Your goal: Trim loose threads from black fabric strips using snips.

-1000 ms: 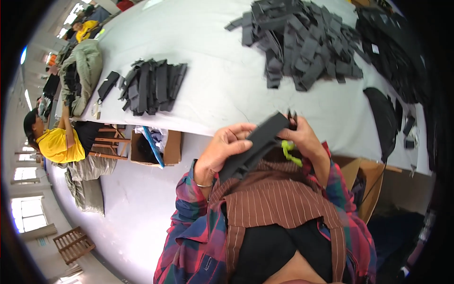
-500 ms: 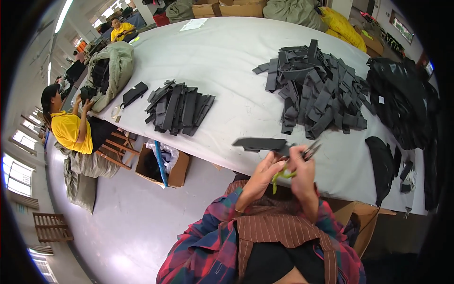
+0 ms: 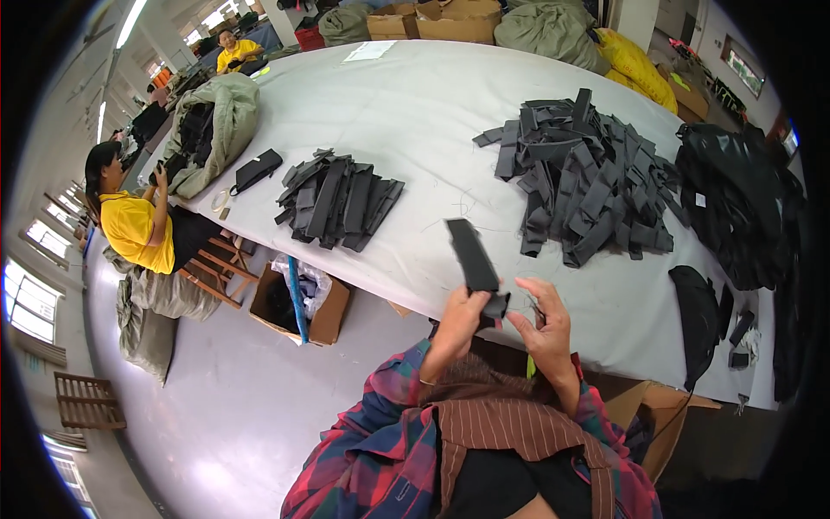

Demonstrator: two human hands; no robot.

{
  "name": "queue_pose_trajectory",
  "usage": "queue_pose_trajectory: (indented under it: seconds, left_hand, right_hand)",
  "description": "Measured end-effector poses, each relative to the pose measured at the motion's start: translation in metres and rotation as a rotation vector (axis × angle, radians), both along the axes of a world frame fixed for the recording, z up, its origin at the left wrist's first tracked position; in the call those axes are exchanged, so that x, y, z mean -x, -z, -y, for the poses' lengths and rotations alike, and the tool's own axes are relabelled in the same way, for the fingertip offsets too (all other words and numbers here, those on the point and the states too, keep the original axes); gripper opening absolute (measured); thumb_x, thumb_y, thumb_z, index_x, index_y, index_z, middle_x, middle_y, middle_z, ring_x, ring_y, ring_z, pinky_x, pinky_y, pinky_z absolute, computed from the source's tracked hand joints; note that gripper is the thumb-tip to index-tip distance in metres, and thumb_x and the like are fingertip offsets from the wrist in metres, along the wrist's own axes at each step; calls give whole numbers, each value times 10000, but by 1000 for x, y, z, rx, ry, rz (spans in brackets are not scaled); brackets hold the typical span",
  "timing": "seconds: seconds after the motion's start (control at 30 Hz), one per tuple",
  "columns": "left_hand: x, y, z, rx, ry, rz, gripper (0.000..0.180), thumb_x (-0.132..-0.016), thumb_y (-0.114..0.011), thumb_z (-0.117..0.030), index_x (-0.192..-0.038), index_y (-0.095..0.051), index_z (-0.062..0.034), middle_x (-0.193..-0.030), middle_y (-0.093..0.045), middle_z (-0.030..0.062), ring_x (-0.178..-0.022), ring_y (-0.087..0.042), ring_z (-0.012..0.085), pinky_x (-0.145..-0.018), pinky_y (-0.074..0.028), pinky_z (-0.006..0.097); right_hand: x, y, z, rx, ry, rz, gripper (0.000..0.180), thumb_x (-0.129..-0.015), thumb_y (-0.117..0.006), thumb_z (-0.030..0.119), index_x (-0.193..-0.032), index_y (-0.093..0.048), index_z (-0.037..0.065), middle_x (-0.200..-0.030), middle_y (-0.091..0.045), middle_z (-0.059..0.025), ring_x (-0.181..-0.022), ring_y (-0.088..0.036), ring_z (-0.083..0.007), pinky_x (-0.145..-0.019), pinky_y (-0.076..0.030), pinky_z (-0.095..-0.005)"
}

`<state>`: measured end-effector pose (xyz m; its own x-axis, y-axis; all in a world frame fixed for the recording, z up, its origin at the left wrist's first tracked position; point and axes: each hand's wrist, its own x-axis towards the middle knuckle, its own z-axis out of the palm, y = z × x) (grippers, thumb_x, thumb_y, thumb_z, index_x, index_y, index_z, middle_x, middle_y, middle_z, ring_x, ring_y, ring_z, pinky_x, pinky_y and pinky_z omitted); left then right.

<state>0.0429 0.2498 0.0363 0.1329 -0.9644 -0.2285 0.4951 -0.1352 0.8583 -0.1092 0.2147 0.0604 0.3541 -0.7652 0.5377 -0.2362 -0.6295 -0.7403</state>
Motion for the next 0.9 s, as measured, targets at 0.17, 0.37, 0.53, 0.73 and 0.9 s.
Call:
queue_pose_trajectory:
  seconds: [0.17,0.37,0.53,0.73,0.9]
  left_hand:
    - [13,-1,-12,31,226,-11,247,-961,-348,-216,-942,-505,-25,-756,-563,72,-542,-501,119,-440,-384,240]
    - [4,-5,-13,113,359,-13,176,-923,-412,-121,-1042,-504,-28,-858,-568,61,-671,-519,112,-563,-420,235]
    - [-4,-13,-19,179,394,100,244,-883,-437,-45,-1117,-504,-35,-922,-560,24,-783,-501,74,-657,-411,216]
    - [-4,-9,-24,178,410,219,241,-856,-472,-20,-1091,-522,-16,-940,-579,7,-828,-504,82,-692,-419,228]
    - [-14,-7,-34,293,486,622,162,-918,-523,-61,-1056,-593,-11,-844,-578,-28,-803,-484,59,-714,-394,211]
  right_hand:
    - [-3,-8,0,-103,-108,-53,428,-681,-590,-74,-1077,-642,81,-1134,-598,-98,-830,-654,-242,-600,-517,-293]
    - [1,-7,2,-330,-155,43,314,-707,-586,-81,-979,-672,48,-1101,-619,-99,-792,-648,-198,-608,-511,-273]
    - [0,-22,1,-228,-177,37,230,-744,-604,-48,-949,-671,30,-1072,-635,-106,-802,-643,-192,-669,-500,-275]
    - [5,-13,4,-144,-186,110,146,-795,-604,-10,-929,-657,8,-921,-656,-77,-713,-593,-122,-622,-462,-247]
    - [26,-8,8,-325,40,373,30,-873,-579,28,-875,-589,0,-657,-474,61,-609,-406,-27,-536,-326,-186]
